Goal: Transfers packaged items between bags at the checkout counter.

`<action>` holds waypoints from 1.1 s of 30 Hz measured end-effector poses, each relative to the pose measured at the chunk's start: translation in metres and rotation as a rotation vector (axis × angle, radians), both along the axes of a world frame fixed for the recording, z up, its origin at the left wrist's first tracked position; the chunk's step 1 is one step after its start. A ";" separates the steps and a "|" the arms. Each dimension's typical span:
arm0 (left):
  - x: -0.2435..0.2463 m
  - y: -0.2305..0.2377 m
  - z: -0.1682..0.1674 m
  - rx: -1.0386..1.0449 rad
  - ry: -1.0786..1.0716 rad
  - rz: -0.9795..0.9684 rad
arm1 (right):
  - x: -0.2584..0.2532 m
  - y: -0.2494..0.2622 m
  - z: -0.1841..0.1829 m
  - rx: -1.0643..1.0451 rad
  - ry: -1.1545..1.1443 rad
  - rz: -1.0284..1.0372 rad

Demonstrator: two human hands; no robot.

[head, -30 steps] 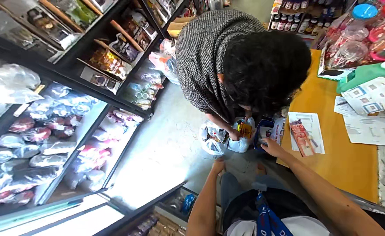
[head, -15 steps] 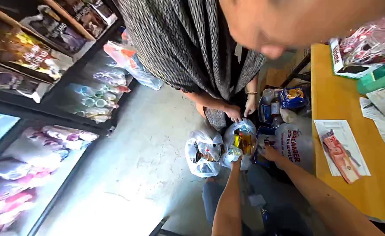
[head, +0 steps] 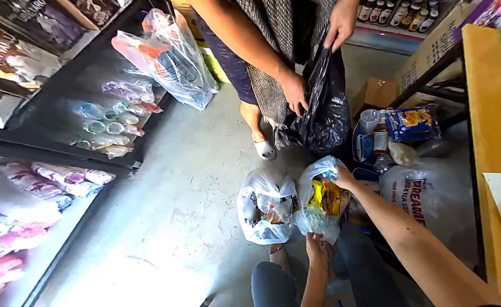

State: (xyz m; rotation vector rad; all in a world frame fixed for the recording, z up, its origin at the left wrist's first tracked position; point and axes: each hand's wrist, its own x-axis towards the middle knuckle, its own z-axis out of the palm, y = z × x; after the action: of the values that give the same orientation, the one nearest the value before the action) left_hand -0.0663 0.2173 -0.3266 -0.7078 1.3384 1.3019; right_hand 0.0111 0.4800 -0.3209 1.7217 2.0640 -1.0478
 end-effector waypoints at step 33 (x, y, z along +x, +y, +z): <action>-0.036 -0.108 0.052 -0.324 0.065 -0.250 | 0.021 -0.138 0.039 -0.450 -0.024 -0.146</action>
State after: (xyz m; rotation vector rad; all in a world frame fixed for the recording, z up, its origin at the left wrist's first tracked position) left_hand -0.1026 0.1090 -0.2748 -0.6944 1.6553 0.9254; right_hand 0.0319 0.3422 -0.2819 1.6503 1.5472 -1.3981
